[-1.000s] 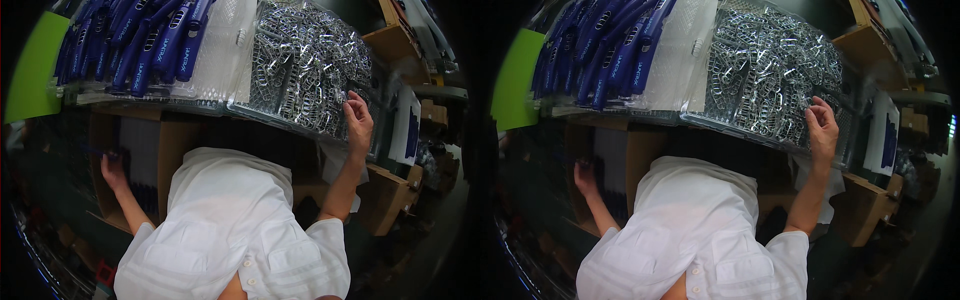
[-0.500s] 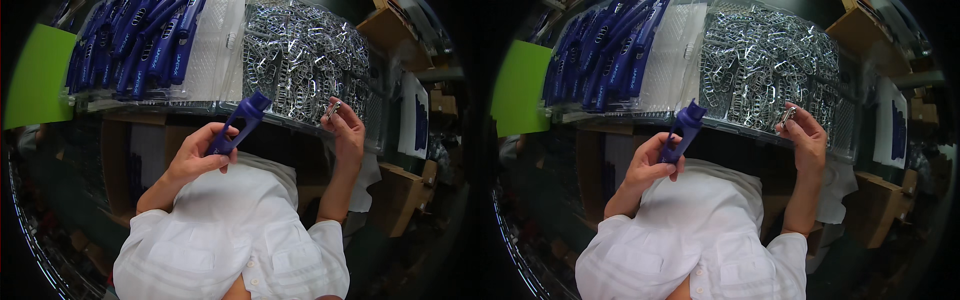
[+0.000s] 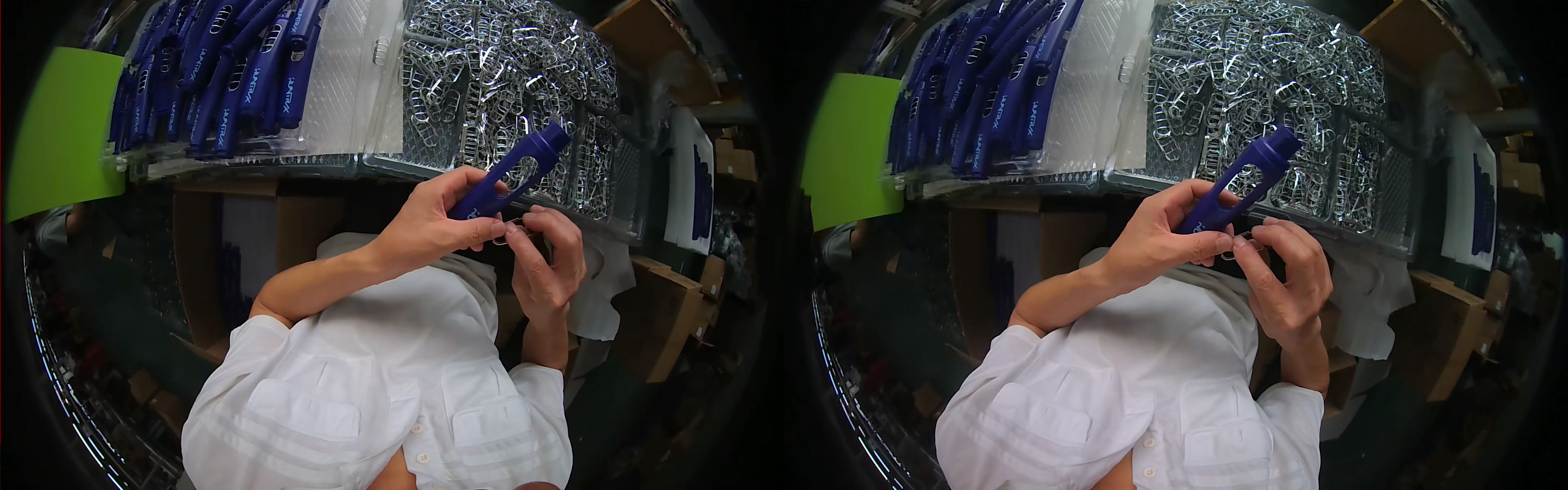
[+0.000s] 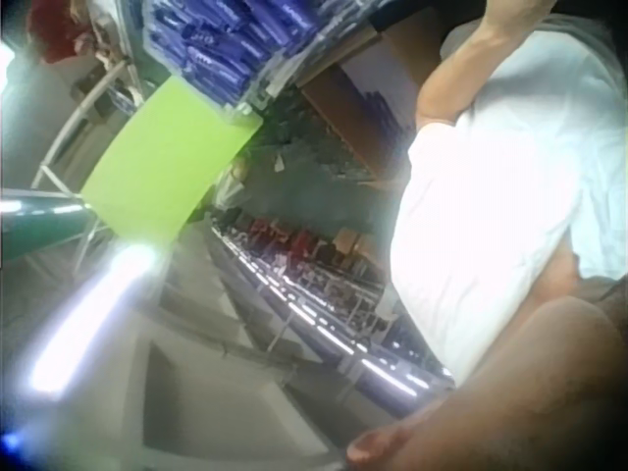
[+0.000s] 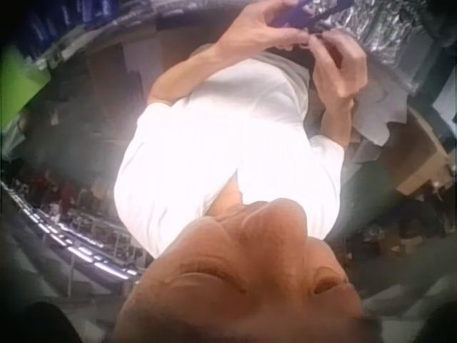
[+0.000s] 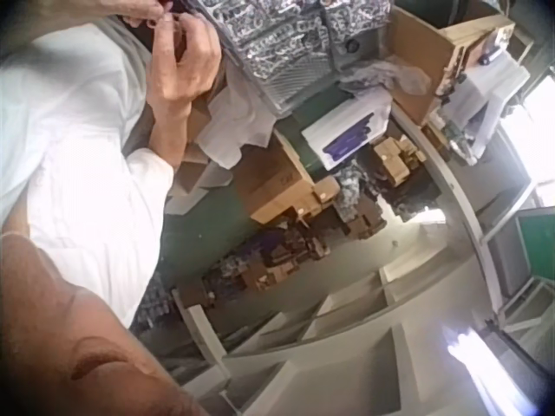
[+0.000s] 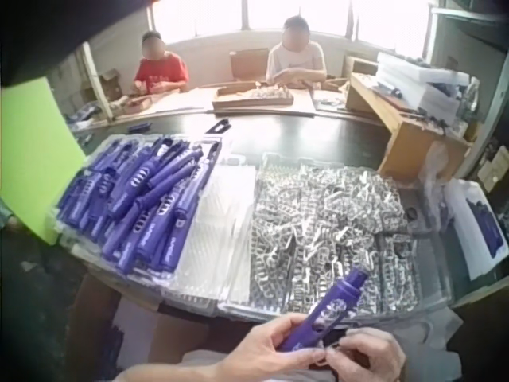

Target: The recorder is assembling small electronic housing components by inserting metal clips into plastic blue casings and stacking the finished items in a box.

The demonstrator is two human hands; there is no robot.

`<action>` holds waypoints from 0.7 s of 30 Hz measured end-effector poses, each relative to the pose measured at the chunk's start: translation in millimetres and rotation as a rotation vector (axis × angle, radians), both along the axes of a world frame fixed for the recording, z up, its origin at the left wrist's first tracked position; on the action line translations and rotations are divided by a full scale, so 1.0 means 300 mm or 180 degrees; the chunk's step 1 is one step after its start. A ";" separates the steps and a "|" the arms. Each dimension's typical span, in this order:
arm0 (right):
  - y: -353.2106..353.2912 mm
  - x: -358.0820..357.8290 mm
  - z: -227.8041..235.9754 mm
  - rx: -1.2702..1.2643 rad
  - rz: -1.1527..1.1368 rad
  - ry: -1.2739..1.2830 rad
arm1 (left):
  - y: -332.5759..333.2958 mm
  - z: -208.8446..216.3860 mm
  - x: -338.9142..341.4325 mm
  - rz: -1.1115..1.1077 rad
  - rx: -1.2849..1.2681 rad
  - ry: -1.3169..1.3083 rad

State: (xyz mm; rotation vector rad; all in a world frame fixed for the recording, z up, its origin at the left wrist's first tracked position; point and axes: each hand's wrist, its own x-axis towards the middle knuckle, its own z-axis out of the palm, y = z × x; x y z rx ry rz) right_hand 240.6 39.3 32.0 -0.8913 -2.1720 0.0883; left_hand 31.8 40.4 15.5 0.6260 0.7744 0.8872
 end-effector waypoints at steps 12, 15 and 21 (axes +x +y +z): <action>-0.014 -0.013 -0.044 -0.3211 -0.0214 0.2254 | -0.054 -0.086 -0.017 0.0441 0.1201 0.0952; 0.005 -0.006 -0.041 -0.2806 -0.0087 0.2590 | -0.050 -0.058 -0.010 0.0853 0.0892 0.0510; 0.022 0.024 -0.034 -0.2429 -0.0094 0.2827 | -0.028 -0.075 -0.092 0.0132 -0.0004 -0.0102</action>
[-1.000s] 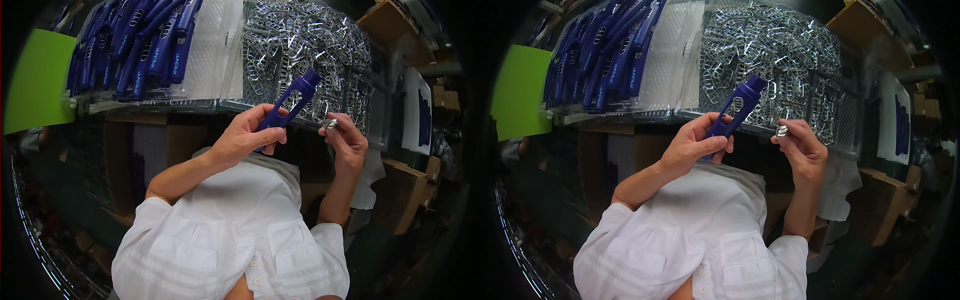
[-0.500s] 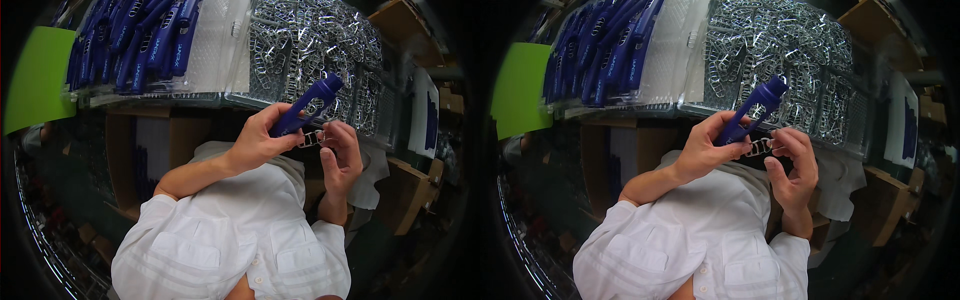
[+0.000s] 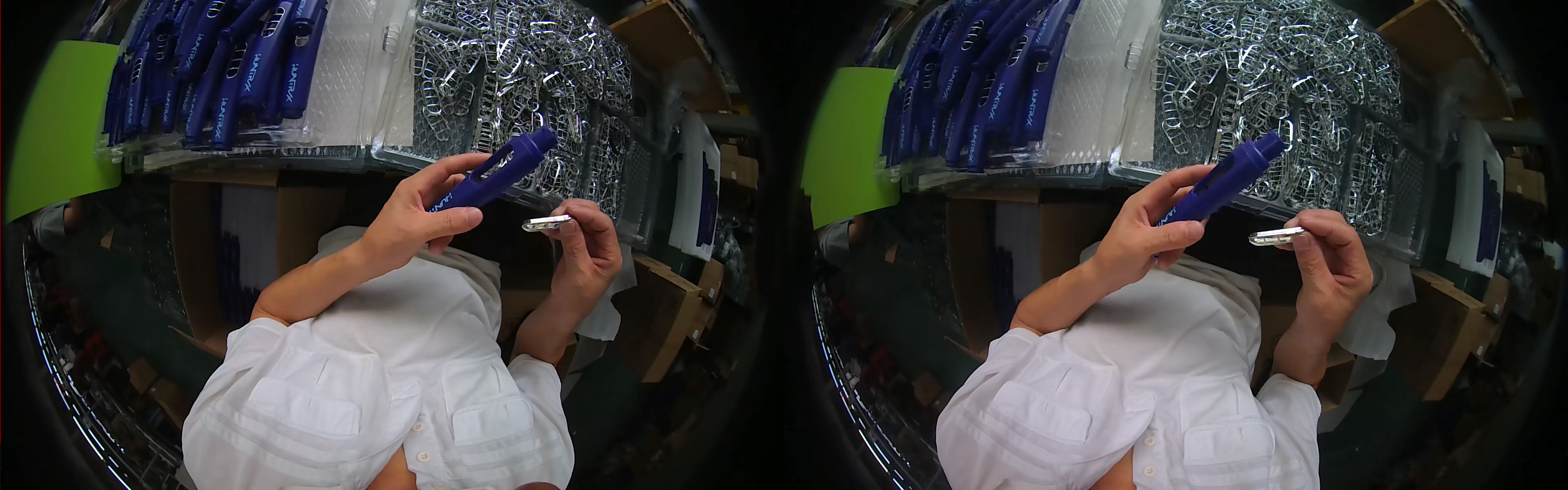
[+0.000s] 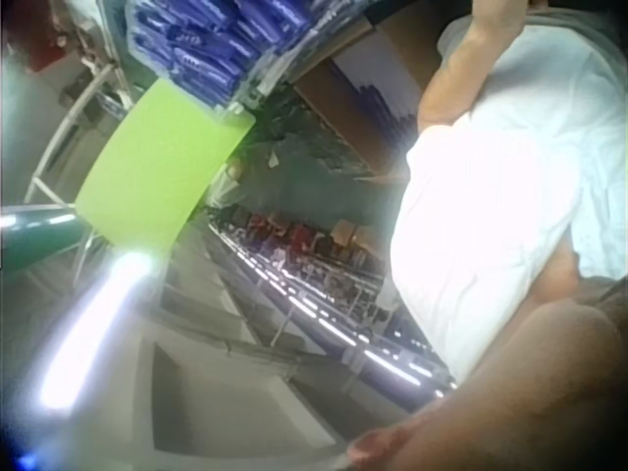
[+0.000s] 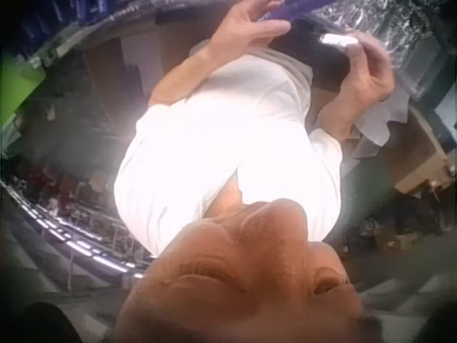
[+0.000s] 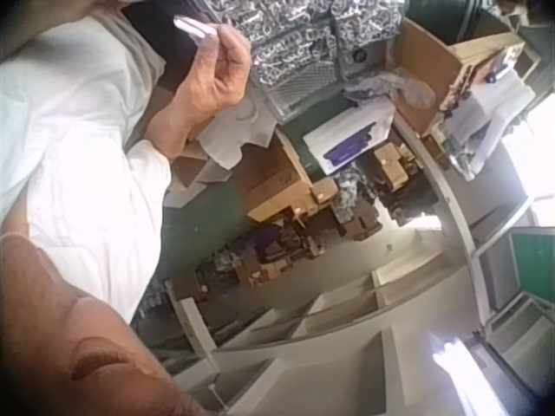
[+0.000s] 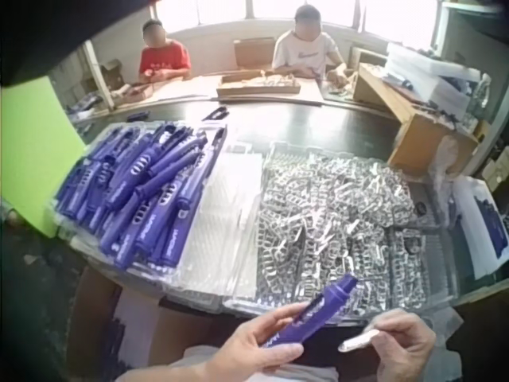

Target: The recorder is assembling small electronic housing components by inserting metal clips into plastic blue casings and stacking the finished items in a box.

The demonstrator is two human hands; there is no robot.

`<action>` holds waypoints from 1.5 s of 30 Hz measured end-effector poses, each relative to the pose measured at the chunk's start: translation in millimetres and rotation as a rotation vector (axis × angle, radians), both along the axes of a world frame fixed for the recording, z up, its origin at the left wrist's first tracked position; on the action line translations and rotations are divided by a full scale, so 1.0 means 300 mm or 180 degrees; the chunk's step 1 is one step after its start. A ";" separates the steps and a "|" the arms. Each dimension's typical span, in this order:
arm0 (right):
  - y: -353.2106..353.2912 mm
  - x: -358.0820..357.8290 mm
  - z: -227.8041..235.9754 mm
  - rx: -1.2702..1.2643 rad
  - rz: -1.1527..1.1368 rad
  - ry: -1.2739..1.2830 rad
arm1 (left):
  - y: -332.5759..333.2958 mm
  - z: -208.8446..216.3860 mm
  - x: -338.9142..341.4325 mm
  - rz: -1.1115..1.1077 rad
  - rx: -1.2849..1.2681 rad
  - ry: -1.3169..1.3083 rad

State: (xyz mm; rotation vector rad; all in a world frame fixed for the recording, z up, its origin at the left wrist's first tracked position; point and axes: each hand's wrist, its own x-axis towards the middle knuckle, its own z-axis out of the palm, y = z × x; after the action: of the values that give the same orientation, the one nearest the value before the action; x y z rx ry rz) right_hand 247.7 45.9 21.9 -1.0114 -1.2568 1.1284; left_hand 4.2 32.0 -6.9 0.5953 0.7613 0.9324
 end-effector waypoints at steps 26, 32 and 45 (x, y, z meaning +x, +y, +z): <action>0.020 -0.112 0.106 0.0504 -0.0113 -0.2615 | -0.061 -0.037 0.055 -0.0465 0.0938 0.0825; 0.027 -0.129 0.099 0.0514 -0.0036 -0.2865 | -0.068 -0.061 0.064 -0.0256 0.1185 0.1101; 0.007 -0.188 0.057 0.0951 -0.0619 -0.2248 | -0.061 -0.086 0.068 0.0360 0.1665 0.1184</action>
State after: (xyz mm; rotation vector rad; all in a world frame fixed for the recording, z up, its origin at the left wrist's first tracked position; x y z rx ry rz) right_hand 191.4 48.2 38.9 -1.3164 -1.7671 0.4071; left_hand 24.8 13.6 -32.6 1.2185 0.8909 1.1511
